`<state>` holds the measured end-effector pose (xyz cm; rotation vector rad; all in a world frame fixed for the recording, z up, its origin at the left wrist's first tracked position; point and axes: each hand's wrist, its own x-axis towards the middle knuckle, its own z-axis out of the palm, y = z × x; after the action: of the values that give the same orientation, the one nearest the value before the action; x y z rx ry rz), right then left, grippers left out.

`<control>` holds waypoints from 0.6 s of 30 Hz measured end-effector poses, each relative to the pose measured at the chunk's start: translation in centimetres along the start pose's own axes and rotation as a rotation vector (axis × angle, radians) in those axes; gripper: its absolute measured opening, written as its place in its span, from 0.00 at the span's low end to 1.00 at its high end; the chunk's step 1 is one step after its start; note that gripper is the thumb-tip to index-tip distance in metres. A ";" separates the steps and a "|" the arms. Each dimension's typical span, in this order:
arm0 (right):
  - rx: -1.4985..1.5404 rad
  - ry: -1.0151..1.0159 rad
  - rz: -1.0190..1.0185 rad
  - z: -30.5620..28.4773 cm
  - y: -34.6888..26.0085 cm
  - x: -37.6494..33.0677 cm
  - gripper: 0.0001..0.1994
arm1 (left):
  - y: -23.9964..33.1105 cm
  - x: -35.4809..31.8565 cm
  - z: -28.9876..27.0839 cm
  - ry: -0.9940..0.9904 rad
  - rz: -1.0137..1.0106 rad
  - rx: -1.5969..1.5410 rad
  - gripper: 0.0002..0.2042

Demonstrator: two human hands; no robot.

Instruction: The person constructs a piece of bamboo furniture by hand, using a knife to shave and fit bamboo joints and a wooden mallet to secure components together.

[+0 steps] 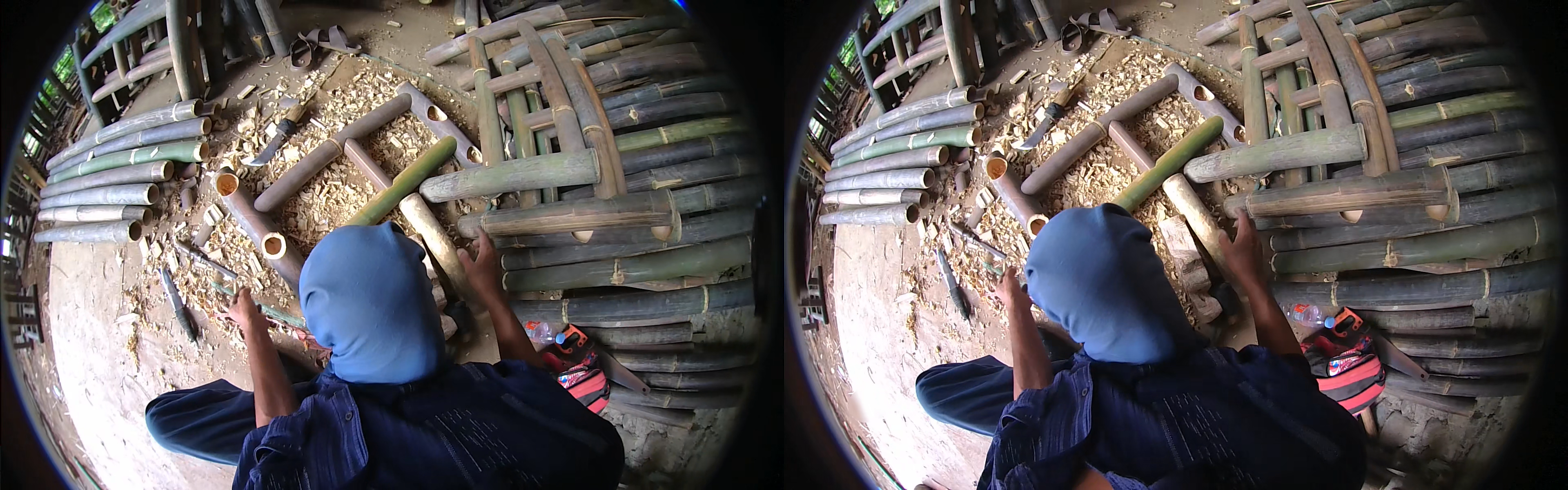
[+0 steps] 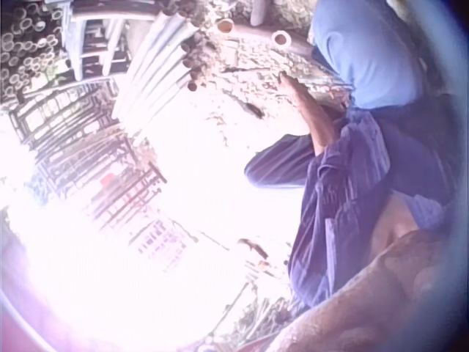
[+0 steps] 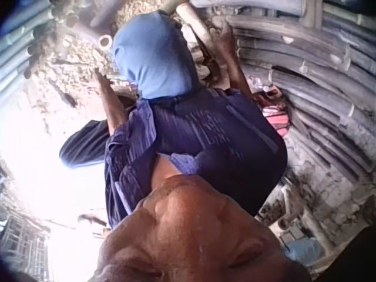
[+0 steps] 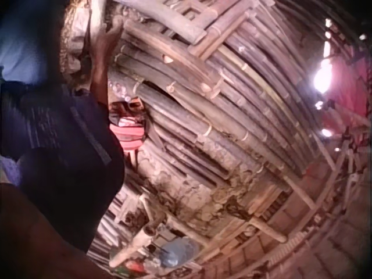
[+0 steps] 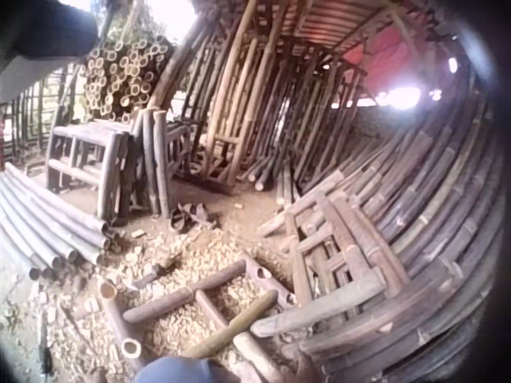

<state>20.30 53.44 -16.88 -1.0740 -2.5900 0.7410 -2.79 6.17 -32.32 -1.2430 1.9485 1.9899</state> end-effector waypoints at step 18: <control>0.994 -1.212 0.316 3.7 -13.5 0.0 0.16 | 8.0 -8.7 3.1 -0.342 0.135 -0.034 0.13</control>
<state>10.84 44.03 -12.75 -0.7285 -1.9851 3.0215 -3.09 11.45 -21.30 -0.7297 1.8771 2.1356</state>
